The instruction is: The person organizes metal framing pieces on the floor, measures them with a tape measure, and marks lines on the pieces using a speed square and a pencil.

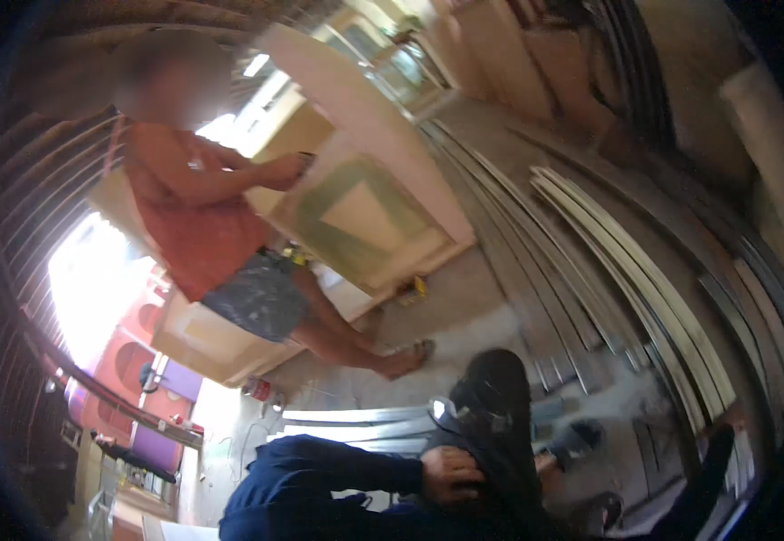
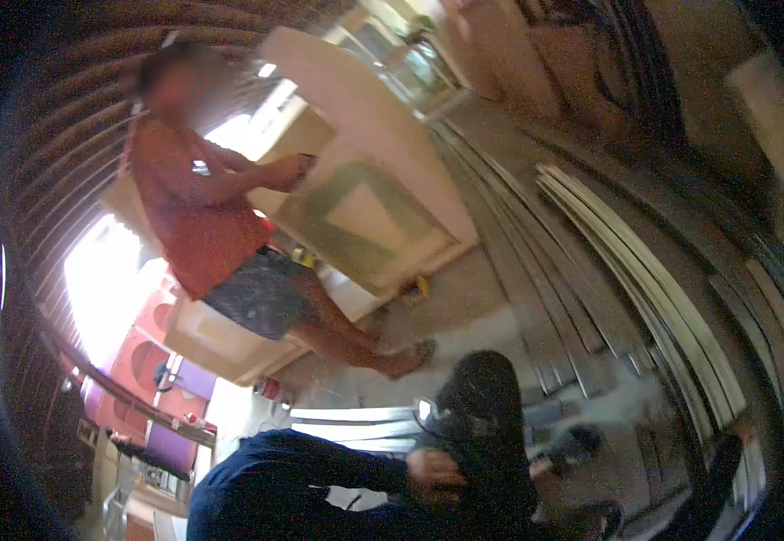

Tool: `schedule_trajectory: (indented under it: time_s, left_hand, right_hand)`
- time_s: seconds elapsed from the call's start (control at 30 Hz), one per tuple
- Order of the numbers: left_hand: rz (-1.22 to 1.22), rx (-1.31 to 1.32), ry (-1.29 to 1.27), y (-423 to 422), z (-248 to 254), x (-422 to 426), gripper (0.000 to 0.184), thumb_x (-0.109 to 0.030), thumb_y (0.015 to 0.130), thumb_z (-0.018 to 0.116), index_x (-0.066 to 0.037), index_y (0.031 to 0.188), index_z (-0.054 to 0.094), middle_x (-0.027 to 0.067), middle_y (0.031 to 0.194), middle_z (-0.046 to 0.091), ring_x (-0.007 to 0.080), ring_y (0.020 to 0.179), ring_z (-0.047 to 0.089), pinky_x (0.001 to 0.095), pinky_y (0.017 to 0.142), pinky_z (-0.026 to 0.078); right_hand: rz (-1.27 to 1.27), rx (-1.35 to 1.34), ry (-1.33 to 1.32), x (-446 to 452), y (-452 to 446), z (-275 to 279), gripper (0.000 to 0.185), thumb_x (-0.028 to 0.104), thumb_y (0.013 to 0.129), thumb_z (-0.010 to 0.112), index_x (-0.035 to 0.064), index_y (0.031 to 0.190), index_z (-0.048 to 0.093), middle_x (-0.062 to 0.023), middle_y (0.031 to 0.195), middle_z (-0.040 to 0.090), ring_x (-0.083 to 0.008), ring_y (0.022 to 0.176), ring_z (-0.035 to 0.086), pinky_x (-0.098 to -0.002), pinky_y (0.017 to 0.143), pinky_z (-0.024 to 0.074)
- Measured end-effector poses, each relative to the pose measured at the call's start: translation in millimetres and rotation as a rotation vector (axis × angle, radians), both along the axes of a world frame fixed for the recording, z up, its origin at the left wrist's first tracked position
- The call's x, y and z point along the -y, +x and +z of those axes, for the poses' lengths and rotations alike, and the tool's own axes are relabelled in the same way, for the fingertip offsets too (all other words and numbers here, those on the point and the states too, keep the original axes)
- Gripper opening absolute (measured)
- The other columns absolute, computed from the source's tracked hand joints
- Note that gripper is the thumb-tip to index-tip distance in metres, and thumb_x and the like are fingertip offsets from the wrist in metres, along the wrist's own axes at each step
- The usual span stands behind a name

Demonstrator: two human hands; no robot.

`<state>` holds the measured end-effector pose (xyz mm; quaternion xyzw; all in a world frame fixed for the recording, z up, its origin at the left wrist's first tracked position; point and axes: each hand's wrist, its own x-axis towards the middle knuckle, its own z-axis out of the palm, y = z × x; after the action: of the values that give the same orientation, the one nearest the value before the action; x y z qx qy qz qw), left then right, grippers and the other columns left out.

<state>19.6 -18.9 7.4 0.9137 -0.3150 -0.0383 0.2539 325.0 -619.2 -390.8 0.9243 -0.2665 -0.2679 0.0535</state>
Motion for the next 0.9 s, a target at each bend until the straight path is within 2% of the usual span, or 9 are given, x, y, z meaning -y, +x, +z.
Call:
schedule_trajectory:
  time_s: [0.1, 0.2, 0.3, 0.4, 0.53, 0.57, 0.73, 0.77, 0.9]
  left_hand:
    - [0.007, 0.040, 0.030, -2.7, -5.1, -0.8, 0.029, -0.028, 0.074, 0.071, -0.007, 0.091, 0.063, 0.0074, 0.079, 0.059, 0.0245, 0.070, 0.060, 0.0356, 0.058, 0.048]
    - [-0.012, 0.092, -0.020, 3.9, 1.8, 4.7, 0.030, -0.031, 0.072, 0.073, -0.009, 0.090, 0.064, 0.0057, 0.079, 0.060, 0.0221, 0.068, 0.060, 0.0325, 0.055, 0.048]
    - [0.011, 0.070, 0.043, 6.2, 3.9, 6.4, 0.029, -0.031, 0.073, 0.072, -0.009, 0.090, 0.064, 0.0051, 0.077, 0.059, 0.0218, 0.068, 0.060, 0.0326, 0.056, 0.048]
    - [-0.041, 0.096, -0.017, 12.9, 4.0, 8.6, 0.035, -0.035, 0.067, 0.077, -0.011, 0.089, 0.064, 0.0034, 0.072, 0.059, 0.0218, 0.061, 0.059, 0.0345, 0.052, 0.047]
    - [-0.052, 0.122, -0.032, 10.7, 3.8, 9.5, 0.033, -0.034, 0.069, 0.076, -0.012, 0.090, 0.063, 0.0035, 0.073, 0.058, 0.0225, 0.061, 0.058, 0.0344, 0.052, 0.047]
    - [-0.073, 0.094, -0.030, 11.6, 3.5, 8.8, 0.031, -0.033, 0.072, 0.073, -0.010, 0.091, 0.063, 0.0055, 0.076, 0.058, 0.0229, 0.065, 0.059, 0.0346, 0.054, 0.047]
    - [-0.079, 0.175, -0.077, 1.3, -12.3, 3.9, 0.032, -0.034, 0.074, 0.072, -0.011, 0.093, 0.063, 0.0057, 0.077, 0.060, 0.0247, 0.065, 0.059, 0.0350, 0.056, 0.049]
    - [-0.106, 0.148, -0.092, -0.2, -13.6, 4.0, 0.031, -0.034, 0.074, 0.072, -0.010, 0.093, 0.063, 0.0065, 0.079, 0.060, 0.0252, 0.068, 0.059, 0.0355, 0.058, 0.049]
    - [-0.155, 0.153, -0.121, 0.3, 0.6, 2.0, 0.029, -0.030, 0.079, 0.068, -0.007, 0.096, 0.062, 0.0086, 0.083, 0.060, 0.0266, 0.073, 0.059, 0.0369, 0.061, 0.049]
  right_hand:
    - [-0.105, 0.033, 0.103, 44.2, 9.9, -92.5, 0.071, 0.034, 0.088, 0.052, 0.0199, 0.147, 0.014, -0.0041, 0.152, 0.014, -0.0225, 0.138, 0.018, -0.0528, 0.105, 0.0245]
    - [-0.082, -0.055, 0.128, -38.0, -18.3, 96.7, 0.075, 0.035, 0.087, 0.055, 0.0207, 0.147, 0.013, -0.0008, 0.151, 0.018, -0.0232, 0.137, 0.021, -0.0510, 0.106, 0.0231]
    - [0.010, 0.067, 0.069, -64.2, -38.8, 139.3, 0.090, 0.033, 0.071, 0.073, 0.0167, 0.143, 0.022, -0.0043, 0.147, 0.025, -0.0259, 0.133, 0.029, -0.0551, 0.103, 0.0283]
    - [0.081, 0.026, 0.050, -95.2, -59.2, 198.3, 0.071, 0.026, 0.083, 0.057, 0.0113, 0.143, 0.022, -0.0060, 0.145, 0.030, -0.0243, 0.129, 0.034, -0.0511, 0.102, 0.0295]
    - [0.119, 0.032, 0.086, -92.5, -68.7, 179.9, 0.063, 0.027, 0.086, 0.052, 0.0113, 0.141, 0.026, -0.0074, 0.138, 0.037, -0.0257, 0.127, 0.037, -0.0514, 0.101, 0.0291]
    - [0.181, 0.201, 0.046, -80.7, -75.2, 137.0, 0.064, 0.021, 0.075, 0.067, 0.0105, 0.130, 0.037, -0.0068, 0.132, 0.040, -0.0260, 0.118, 0.045, -0.0493, 0.093, 0.0376]
    - [0.166, 0.342, 0.161, -50.0, -96.9, -24.7, 0.046, 0.026, 0.073, 0.065, 0.0091, 0.114, 0.053, -0.0089, 0.125, 0.048, -0.0246, 0.120, 0.044, -0.0394, 0.092, 0.0386]
    - [0.185, -0.051, 0.187, -67.1, -90.6, 6.5, 0.042, 0.027, 0.073, 0.064, 0.0073, 0.109, 0.056, -0.0110, 0.122, 0.049, -0.0251, 0.119, 0.045, -0.0357, 0.093, 0.0400]
    - [0.269, 0.376, 0.078, -104.5, -134.0, 18.5, 0.097, 0.039, 0.055, 0.081, -0.0029, 0.129, 0.034, -0.0166, 0.127, 0.043, -0.0296, 0.120, 0.044, -0.0359, 0.100, 0.0384]
